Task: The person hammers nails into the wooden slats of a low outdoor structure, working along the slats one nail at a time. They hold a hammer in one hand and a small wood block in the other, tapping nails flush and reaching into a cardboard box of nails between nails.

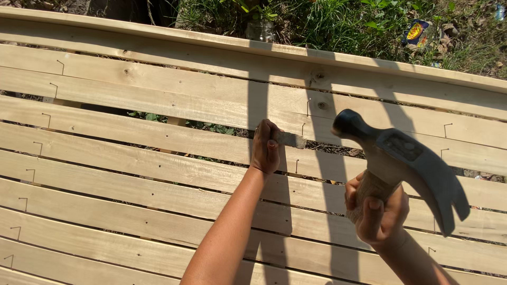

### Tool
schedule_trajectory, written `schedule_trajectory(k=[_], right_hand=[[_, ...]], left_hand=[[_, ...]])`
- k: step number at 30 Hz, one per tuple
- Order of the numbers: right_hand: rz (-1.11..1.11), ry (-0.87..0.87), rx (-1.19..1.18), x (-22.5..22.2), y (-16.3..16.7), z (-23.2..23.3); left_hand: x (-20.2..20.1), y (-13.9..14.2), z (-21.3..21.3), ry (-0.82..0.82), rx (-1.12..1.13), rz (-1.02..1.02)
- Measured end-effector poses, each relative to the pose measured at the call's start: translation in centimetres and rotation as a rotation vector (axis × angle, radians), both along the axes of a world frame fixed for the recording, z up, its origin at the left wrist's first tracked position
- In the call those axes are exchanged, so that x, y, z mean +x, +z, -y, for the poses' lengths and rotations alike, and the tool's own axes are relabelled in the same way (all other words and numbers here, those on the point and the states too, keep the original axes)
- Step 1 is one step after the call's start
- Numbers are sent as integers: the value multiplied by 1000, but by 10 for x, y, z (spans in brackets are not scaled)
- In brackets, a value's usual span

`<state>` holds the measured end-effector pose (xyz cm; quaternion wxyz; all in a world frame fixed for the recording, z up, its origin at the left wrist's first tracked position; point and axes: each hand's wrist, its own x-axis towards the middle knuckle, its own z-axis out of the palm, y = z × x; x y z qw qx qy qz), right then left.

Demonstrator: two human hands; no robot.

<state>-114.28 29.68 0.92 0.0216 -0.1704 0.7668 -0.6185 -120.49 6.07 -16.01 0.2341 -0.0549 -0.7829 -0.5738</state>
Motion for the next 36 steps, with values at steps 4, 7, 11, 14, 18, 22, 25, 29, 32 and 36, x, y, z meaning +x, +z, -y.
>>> schedule_trajectory(k=[4,7,11,14,18,22,25,29,32,36], right_hand=[[401,16,555,-12,4,8],[417,-84,394,-12,25,-14],[209,-124,-182,3,16,-16],[343,-32,67,11,-24,5],[615,80,130,13,-39,-7],[358,-87,-8,11,-11,-33],[212,-168,-292,17,-8,-25],[370,-150,-37,33,-38,-7],[629,-159,456,35,-59,-19],[376,-154,417,37,-62,-47]], left_hand=[[0,5,0,9,-33,39],[0,4,1,1,-33,65],[4,2,3,-1,-76,90],[5,6,4,-23,-73,61],[3,12,9,-32,-113,24],[2,7,8,-33,-127,18],[6,1,8,-38,-122,52],[4,0,10,-67,-121,87],[2,3,9,-42,-134,63],[5,-5,11,-63,-129,92]])
